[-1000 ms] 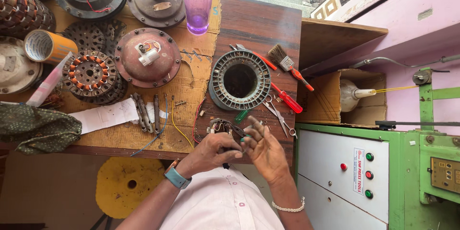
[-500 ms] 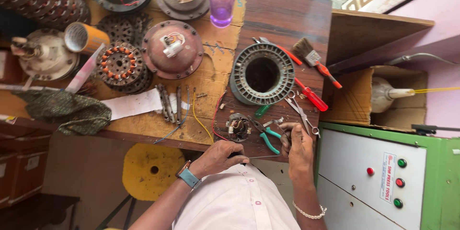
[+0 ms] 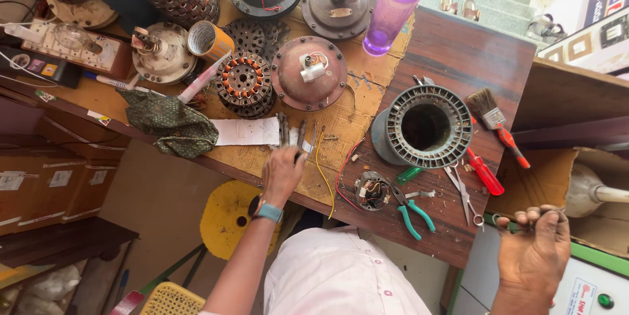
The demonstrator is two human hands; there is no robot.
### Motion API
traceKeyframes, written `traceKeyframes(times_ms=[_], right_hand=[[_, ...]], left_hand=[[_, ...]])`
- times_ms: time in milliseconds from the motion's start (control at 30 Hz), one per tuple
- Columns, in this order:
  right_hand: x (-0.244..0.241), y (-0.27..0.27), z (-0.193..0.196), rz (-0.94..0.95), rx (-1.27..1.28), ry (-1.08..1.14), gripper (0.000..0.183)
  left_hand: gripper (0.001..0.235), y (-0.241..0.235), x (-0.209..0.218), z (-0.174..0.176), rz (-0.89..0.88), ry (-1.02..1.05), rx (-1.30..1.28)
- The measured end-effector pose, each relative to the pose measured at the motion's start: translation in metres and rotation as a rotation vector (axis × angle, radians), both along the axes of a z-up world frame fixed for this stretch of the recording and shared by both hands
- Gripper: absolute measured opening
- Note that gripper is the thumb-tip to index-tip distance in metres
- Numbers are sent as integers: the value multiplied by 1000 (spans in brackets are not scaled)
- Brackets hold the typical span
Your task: The person disassembles a small electrical motor, removes the rotor, and manipulates the internal wiring using pliers and a screwdriver. They strip wire insulation and twist wire ends together on a cluttered workbench.
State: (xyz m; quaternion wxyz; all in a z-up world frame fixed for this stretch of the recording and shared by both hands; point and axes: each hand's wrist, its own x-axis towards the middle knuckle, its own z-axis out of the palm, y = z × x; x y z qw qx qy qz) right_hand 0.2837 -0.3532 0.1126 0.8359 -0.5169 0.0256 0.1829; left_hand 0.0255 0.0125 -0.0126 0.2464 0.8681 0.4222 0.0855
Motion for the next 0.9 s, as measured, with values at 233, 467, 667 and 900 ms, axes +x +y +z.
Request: traceKeyframes(times_ms=[233,467,667,900], right_hand=[[2,-30,7,-1,-87,-130,17],[-5,-70,-13,-117,-225,-217,12],[7,-103,-32,-148,-253,-200,13],[10,-74,-22,-195,-252,-232,14]], left_hand=[[47,11,73,-38,-64,56,378],[39,3,80,-45,129,-11,233],[25,-3,82,-39,195,-67,111],[53,3,100,-39,36,88,377]])
